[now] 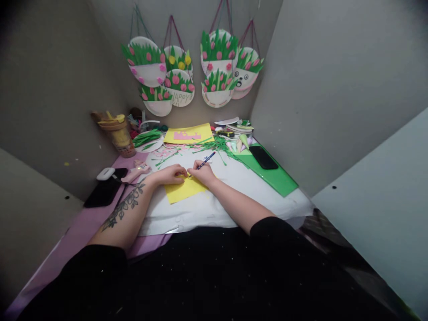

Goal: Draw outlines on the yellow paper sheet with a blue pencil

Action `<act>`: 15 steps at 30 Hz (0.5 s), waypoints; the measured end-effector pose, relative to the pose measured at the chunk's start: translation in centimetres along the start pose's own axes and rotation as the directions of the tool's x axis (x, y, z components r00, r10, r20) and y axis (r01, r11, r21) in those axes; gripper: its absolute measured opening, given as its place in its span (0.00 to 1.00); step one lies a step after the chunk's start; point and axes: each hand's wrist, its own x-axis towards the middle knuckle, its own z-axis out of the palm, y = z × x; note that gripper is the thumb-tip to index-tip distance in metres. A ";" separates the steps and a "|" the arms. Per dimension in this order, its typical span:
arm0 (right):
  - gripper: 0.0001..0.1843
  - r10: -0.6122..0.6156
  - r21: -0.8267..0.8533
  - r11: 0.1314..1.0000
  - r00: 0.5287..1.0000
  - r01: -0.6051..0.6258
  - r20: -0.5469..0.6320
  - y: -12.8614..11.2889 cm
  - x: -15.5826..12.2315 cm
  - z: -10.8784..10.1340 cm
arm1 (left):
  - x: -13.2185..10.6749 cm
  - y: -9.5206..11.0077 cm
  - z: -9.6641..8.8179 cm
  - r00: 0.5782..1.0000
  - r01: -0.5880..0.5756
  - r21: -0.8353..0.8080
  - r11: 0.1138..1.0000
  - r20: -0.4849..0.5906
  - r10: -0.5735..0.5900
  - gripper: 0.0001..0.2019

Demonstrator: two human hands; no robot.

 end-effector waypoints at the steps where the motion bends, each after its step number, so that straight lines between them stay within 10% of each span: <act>1: 0.14 -0.003 0.002 1.000 1.000 0.003 -0.001 0.0 0.0 0.0 | 0.0 0.0 0.0 1.000 0.001 0.002 1.000 0.001 -0.001 0.18; 15: 0.14 -0.011 -0.018 1.000 1.000 0.011 -0.008 0.2 0.1 0.1 | 0.1 0.0 0.0 1.000 0.012 0.002 1.000 0.001 -0.012 0.18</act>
